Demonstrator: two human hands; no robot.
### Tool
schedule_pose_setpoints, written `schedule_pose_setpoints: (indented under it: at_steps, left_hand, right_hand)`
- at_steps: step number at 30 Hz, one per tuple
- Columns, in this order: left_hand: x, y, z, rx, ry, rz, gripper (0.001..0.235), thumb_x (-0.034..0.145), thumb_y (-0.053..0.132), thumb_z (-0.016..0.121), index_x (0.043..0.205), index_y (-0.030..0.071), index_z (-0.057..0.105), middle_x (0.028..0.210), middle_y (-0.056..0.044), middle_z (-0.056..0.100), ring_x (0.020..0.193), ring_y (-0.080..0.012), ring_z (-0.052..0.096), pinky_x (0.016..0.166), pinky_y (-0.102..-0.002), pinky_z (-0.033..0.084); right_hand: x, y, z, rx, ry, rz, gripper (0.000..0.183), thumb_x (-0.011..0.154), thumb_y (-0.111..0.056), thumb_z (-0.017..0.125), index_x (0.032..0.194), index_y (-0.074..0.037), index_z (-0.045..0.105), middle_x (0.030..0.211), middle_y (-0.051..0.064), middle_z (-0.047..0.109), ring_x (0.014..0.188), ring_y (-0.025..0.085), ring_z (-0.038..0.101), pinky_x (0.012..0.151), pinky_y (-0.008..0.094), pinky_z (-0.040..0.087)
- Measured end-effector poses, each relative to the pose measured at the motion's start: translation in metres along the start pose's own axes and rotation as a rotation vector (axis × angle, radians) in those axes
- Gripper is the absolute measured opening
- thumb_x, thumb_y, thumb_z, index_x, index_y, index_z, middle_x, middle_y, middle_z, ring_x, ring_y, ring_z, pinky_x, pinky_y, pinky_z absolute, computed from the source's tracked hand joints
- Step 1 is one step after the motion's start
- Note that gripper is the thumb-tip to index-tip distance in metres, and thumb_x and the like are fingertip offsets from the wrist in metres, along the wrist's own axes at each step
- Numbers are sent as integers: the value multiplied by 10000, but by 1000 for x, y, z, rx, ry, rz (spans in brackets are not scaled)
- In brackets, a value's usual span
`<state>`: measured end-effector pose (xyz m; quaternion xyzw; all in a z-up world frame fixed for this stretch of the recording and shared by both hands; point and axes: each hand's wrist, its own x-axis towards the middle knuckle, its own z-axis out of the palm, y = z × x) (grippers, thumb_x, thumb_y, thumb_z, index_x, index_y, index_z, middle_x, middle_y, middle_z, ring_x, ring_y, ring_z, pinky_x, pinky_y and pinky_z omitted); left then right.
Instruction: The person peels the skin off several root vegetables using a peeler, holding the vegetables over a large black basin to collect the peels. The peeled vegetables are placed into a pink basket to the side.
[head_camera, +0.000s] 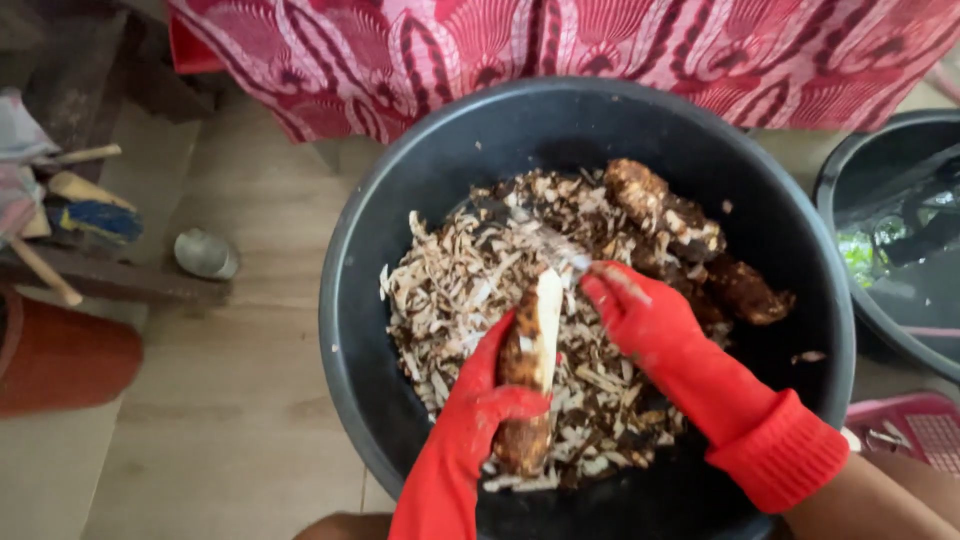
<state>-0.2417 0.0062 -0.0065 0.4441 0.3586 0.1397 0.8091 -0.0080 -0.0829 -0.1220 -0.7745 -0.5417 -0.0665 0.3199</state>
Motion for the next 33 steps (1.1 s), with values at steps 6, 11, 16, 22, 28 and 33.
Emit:
schedule_pose_setpoints:
  at_steps: [6,11,16,22,28,33]
  left_hand:
    - [-9,22,8,13,63,-109,1124,529,37,724,1594,168,391,1302,-180,675,1081,-316,673,913,-438,560]
    - [8,-9,-4,-324,-6,0,996,677,-73,657,1605,152,374,1542,-142,545,1267,-345,602,1023,-463,504]
    - [7,-6,-3,-526,179,-4,526,872,4,580,1398,-14,602,1309,-210,676,1145,-352,646,962,-432,527]
    - [17,-21,-2,-698,209,-302,598,970,475,576,1261,-40,666,1019,-242,717,805,-391,688,759,-526,584]
    - [26,-28,-8,-551,388,-165,356,967,327,564,1109,18,671,861,-208,700,592,-341,631,440,-444,520]
    - [7,-13,1,-490,84,-121,547,1009,403,506,1265,-67,618,896,-313,711,588,-372,682,513,-480,594]
  right_hand:
    - [16,-49,-41,130,-307,347,278,996,-421,587,1134,-208,701,878,0,763,730,205,711,695,361,557]
    - [-20,6,24,-118,152,-60,332,940,-430,739,1137,-168,796,1100,39,791,985,284,760,797,428,614]
    - [6,-49,-24,64,-392,256,453,959,-535,554,1236,-221,727,1107,21,789,982,275,744,830,407,603]
    - [-14,-63,-13,230,-401,262,402,966,-467,578,1202,-185,740,1051,48,800,872,254,760,782,374,644]
    - [6,-108,-64,172,-511,34,537,960,-518,534,1306,-127,660,1200,96,757,954,319,783,795,409,684]
    - [29,-61,-37,110,-790,649,368,1033,-511,452,1236,-291,666,814,29,722,590,173,703,486,264,667]
